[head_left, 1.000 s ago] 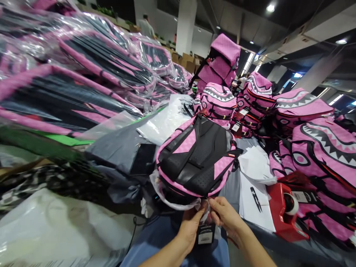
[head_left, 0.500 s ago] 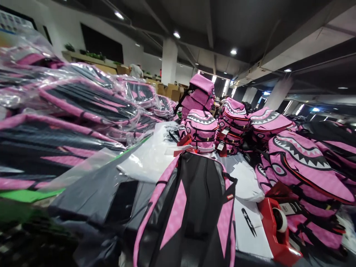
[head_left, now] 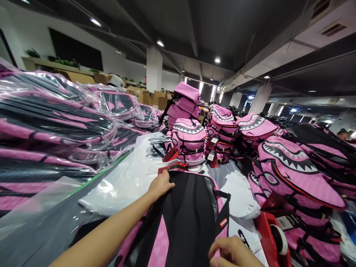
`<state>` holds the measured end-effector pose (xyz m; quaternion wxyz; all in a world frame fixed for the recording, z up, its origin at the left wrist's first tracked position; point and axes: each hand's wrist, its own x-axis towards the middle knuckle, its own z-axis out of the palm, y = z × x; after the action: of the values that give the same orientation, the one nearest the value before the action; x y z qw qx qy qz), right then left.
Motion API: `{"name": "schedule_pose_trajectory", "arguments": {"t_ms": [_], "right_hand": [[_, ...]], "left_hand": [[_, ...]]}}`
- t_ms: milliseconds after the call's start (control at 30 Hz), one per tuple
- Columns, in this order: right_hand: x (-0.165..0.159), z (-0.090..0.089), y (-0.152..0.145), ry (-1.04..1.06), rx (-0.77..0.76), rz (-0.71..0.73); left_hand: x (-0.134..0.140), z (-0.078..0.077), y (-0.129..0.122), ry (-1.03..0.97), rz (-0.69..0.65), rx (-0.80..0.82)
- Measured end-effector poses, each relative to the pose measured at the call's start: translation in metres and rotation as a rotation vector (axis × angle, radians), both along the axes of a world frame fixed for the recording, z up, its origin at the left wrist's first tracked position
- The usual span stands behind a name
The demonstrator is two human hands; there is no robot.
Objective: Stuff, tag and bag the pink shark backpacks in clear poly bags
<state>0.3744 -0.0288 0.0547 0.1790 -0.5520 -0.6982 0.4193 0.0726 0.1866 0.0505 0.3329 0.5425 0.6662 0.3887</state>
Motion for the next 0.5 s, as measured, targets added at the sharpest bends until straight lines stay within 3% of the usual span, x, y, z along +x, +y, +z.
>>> {"name": "schedule_pose_trajectory", "arguments": {"t_ms": [67, 133, 233, 333, 500], "right_hand": [[-0.028, 0.007, 0.022, 0.032, -0.063, 0.117], [-0.056, 0.008, 0.054, 0.033, -0.027, 0.205], [-0.104, 0.001, 0.112, -0.088, 0.323, 0.357], [-0.164, -0.006, 0.165, -0.290, 0.666, 0.499], [-0.241, -0.017, 0.206, -0.520, 0.792, 0.510]], "left_hand": [[-0.033, -0.003, -0.006, -0.122, -0.002, -0.080], [-0.070, -0.008, -0.024, -0.272, 0.012, -0.181], [-0.104, -0.023, -0.055, -0.465, 0.089, -0.337], [-0.099, -0.046, -0.062, -0.564, 0.208, -0.401], [-0.067, -0.075, -0.029, -0.573, 0.370, -0.287]]}}
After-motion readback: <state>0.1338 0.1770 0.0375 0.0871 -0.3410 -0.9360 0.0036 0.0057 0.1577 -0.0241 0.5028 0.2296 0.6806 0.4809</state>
